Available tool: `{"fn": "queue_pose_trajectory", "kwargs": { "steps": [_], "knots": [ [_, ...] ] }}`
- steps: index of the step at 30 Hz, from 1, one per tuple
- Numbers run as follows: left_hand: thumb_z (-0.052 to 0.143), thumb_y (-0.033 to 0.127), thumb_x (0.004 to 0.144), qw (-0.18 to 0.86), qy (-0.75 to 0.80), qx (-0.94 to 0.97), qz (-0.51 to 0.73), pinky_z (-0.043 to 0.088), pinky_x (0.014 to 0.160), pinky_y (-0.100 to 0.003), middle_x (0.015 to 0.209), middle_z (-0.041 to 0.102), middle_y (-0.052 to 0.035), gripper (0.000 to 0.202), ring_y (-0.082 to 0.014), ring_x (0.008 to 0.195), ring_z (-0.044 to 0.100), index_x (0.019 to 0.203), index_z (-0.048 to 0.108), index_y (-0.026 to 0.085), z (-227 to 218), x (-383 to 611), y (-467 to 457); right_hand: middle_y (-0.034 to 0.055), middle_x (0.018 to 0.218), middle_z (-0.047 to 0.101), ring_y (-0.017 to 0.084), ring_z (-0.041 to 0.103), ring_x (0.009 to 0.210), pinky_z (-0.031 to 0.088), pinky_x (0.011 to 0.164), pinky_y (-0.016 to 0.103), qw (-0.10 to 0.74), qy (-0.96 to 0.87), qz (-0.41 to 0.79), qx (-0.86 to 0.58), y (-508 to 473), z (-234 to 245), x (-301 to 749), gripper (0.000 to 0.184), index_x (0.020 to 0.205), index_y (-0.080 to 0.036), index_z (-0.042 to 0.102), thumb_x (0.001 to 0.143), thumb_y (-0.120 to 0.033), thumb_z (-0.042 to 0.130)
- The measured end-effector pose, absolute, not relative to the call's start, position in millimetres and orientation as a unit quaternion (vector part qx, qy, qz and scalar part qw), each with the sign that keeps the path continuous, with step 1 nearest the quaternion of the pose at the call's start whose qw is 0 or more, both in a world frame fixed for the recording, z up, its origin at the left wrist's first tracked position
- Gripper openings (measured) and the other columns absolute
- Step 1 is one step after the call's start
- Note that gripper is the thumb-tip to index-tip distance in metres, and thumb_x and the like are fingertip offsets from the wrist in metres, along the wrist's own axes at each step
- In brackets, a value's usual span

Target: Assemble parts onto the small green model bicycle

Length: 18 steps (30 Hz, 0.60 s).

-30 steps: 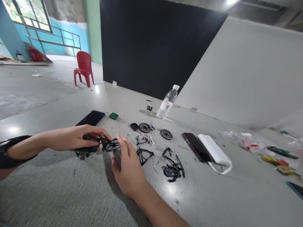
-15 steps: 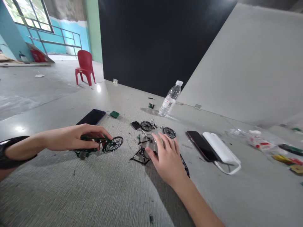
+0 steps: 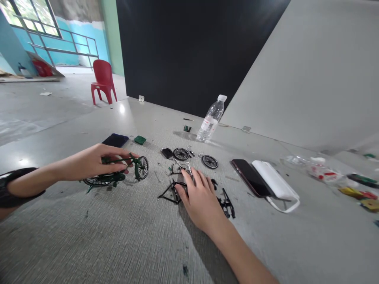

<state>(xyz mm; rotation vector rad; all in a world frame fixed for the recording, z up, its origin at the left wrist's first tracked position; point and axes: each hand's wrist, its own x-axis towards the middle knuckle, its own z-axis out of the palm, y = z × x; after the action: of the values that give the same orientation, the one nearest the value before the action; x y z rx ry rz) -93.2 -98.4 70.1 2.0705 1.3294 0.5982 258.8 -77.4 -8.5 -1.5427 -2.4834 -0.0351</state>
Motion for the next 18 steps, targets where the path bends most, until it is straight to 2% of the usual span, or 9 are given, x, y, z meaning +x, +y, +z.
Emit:
{"fn": "queue_pose_trajectory", "kwargs": {
  "steps": [3, 6, 8, 12, 16, 18],
  "knots": [
    [0.062, 0.05, 0.096, 0.266, 0.531, 0.763, 0.256, 0.053, 0.072, -0.027, 0.105, 0.079, -0.0068, 0.045, -0.0189, 0.083, 0.069, 0.128, 0.073, 0.02, 66.3, -94.4, -94.3, 0.0153, 0.16, 0.051, 0.037, 0.042, 0.151, 0.042, 0.118, 0.063, 0.12, -0.847, -0.012, -0.518, -77.4, -9.7, 259.3, 0.064, 0.155, -0.024, 0.055, 0.106, -0.062, 0.035],
    [0.061, 0.048, 0.097, 0.293, 0.512, 0.76, 0.272, 0.056, 0.084, -0.03, 0.114, 0.078, -0.0089, 0.042, -0.0215, 0.097, 0.072, 0.126, 0.074, 0.02, 61.5, -95.5, -90.7, 0.0152, 0.161, 0.05, 0.037, 0.043, 0.151, 0.041, 0.119, 0.062, 0.125, -0.845, -0.012, -0.519, -77.4, -10.4, 259.7, 0.063, 0.155, -0.024, 0.055, 0.107, -0.06, 0.036],
    [0.058, 0.044, 0.099, 0.339, 0.484, 0.762, 0.267, 0.057, 0.088, -0.031, 0.119, 0.077, -0.0101, 0.044, -0.0217, 0.101, 0.072, 0.134, 0.069, 0.02, 57.8, -95.6, -89.1, 0.0148, 0.161, 0.05, 0.037, 0.042, 0.151, 0.041, 0.119, 0.062, 0.123, -0.845, -0.008, -0.521, -77.4, -9.9, 259.8, 0.063, 0.155, -0.024, 0.055, 0.106, -0.06, 0.036],
    [0.054, 0.035, 0.101, 0.391, 0.44, 0.773, 0.236, 0.057, 0.086, -0.03, 0.114, 0.077, -0.0089, 0.051, -0.0193, 0.095, 0.073, 0.15, 0.057, 0.021, 57.9, -95.3, -90.3, 0.0137, 0.161, 0.05, 0.036, 0.043, 0.151, 0.043, 0.118, 0.06, 0.12, -0.848, -0.009, -0.517, -77.8, -7.8, 259.4, 0.061, 0.155, -0.026, 0.054, 0.106, -0.06, 0.038],
    [0.053, 0.031, 0.102, 0.356, 0.425, 0.806, 0.208, 0.055, 0.09, -0.029, 0.12, 0.076, -0.0072, 0.047, -0.0203, 0.104, 0.071, 0.148, 0.06, 0.025, 74.4, -95.8, -99.1, 0.0157, 0.161, 0.05, 0.036, 0.043, 0.151, 0.042, 0.119, 0.06, 0.108, -0.847, -0.012, -0.52, -77.8, -8.2, 258.2, 0.063, 0.155, -0.021, 0.054, 0.107, -0.058, 0.035],
    [0.054, 0.029, 0.101, 0.33, 0.429, 0.817, 0.197, 0.054, 0.097, -0.031, 0.129, 0.074, -0.007, 0.045, -0.0223, 0.112, 0.07, 0.145, 0.063, 0.027, 82.4, -95.3, -104.3, 0.0149, 0.161, 0.05, 0.036, 0.044, 0.151, 0.042, 0.118, 0.059, 0.115, -0.846, -0.015, -0.521, -77.3, -10.4, 258.4, 0.063, 0.154, -0.022, 0.055, 0.107, -0.058, 0.035]
  ]
}}
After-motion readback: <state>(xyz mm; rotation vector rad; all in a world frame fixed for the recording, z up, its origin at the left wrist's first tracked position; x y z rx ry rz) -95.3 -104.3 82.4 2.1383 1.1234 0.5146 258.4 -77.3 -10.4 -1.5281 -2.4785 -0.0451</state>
